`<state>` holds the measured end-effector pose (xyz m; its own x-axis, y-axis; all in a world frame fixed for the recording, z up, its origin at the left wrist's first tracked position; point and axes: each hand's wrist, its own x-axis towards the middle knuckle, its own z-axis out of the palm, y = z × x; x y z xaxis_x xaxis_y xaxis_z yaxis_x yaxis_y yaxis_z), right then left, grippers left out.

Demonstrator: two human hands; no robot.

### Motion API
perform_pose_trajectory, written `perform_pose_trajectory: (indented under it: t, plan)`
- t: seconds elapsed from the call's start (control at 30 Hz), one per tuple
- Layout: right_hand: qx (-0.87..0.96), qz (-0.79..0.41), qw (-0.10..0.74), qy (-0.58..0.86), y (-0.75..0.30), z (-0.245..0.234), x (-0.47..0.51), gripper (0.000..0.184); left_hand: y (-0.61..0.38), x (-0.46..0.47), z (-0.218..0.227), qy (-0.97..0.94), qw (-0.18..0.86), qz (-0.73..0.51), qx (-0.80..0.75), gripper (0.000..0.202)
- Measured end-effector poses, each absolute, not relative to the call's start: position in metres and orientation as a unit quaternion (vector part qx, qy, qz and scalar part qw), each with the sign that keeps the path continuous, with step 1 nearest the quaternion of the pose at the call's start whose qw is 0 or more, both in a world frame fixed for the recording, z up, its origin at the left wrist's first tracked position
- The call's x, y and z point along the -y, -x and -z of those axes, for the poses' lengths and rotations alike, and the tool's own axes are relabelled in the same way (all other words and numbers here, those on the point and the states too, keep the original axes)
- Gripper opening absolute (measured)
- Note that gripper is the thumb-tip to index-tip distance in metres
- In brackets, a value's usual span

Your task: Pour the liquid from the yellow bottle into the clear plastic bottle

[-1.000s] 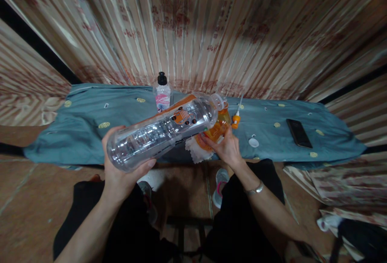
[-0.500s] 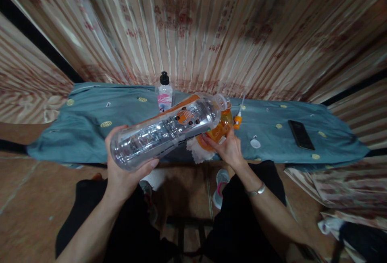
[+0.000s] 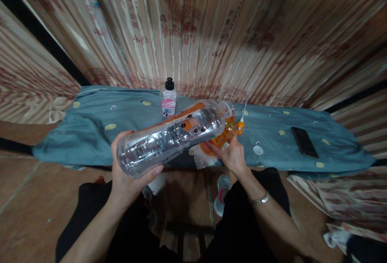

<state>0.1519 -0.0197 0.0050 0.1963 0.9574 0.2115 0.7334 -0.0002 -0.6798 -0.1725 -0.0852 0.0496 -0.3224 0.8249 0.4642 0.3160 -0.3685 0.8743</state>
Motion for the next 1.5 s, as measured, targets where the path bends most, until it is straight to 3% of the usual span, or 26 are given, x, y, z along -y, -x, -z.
perform_pose_trajectory:
  t: [0.17, 0.33, 0.63, 1.0, 1.27, 1.5]
  plan:
    - [0.619, -0.154, 0.345, 0.689, -0.1530, -0.0051, 0.0207, 0.107, 0.1730, 0.0864, -0.0498, -0.559, 0.181, -0.619, -0.522, 0.096]
    - [0.623, -0.143, 0.357, 0.681, -0.1519, -0.0033, 0.0208, 0.095, 0.1722, 0.0872, -0.0499, -0.556, 0.176, -0.619, -0.526, 0.096]
    - [0.610, -0.142, 0.353, 0.695, -0.1500, -0.0030, 0.0213, 0.107, 0.1732, 0.0891, -0.0485, -0.558, 0.172, -0.616, -0.529, 0.097]
    - [0.604, -0.164, 0.358, 0.693, -0.1493, -0.0063, 0.0216, 0.095, 0.1730, 0.0883, -0.0444, -0.570, 0.170, -0.615, -0.517, 0.096]
    - [0.605, -0.148, 0.360, 0.695, -0.1492, -0.0037, 0.0209, 0.105, 0.1733, 0.0878, -0.0463, -0.587, 0.150, -0.610, -0.511, 0.093]
    - [0.610, -0.150, 0.364, 0.688, -0.1493, -0.0035, 0.0214, 0.099, 0.1751, 0.0897, -0.0445, -0.581, 0.160, -0.611, -0.513, 0.096]
